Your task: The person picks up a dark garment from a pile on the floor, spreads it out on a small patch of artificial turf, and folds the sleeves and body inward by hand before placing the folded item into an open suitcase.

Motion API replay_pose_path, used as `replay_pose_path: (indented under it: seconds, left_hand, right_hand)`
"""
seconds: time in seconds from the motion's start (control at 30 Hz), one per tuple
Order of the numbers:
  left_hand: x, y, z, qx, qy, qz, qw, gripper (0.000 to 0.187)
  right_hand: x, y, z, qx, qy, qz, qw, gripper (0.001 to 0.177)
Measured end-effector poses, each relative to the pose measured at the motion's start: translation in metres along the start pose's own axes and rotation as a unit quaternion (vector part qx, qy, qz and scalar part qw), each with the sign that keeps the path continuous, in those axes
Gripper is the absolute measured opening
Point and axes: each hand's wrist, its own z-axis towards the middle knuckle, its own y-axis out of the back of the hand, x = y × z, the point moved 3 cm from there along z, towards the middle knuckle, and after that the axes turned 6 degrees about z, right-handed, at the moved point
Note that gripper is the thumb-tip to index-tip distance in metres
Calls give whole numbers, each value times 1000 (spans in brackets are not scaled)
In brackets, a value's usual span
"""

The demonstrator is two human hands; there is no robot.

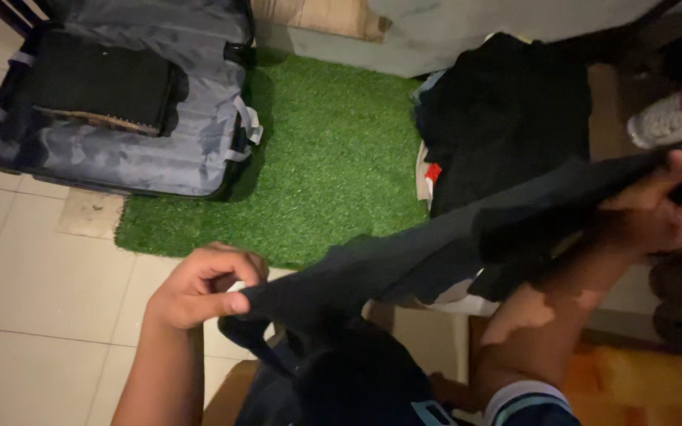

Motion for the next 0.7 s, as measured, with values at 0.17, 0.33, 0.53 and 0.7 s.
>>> replay_pose_path:
  seconds: [0.17,0.33,0.53,0.7]
  left_hand:
    - [18,-12,0,-126,15,-99,987,23]
    - [30,-11,-6,-178,-34,-124,976,19]
    - [67,39,-16,-341,173,24,924,18]
    - [109,93,-45,-443,217,67,867,11]
  right_hand:
    - [-45,-52,32,-27,15,38,999,33]
    - [-50,-151,75,-40,25,132,990,31]
    - [34,-266,116,-33,109,212,971,30]
    - [135,-354,96,29,185,230,955,47]
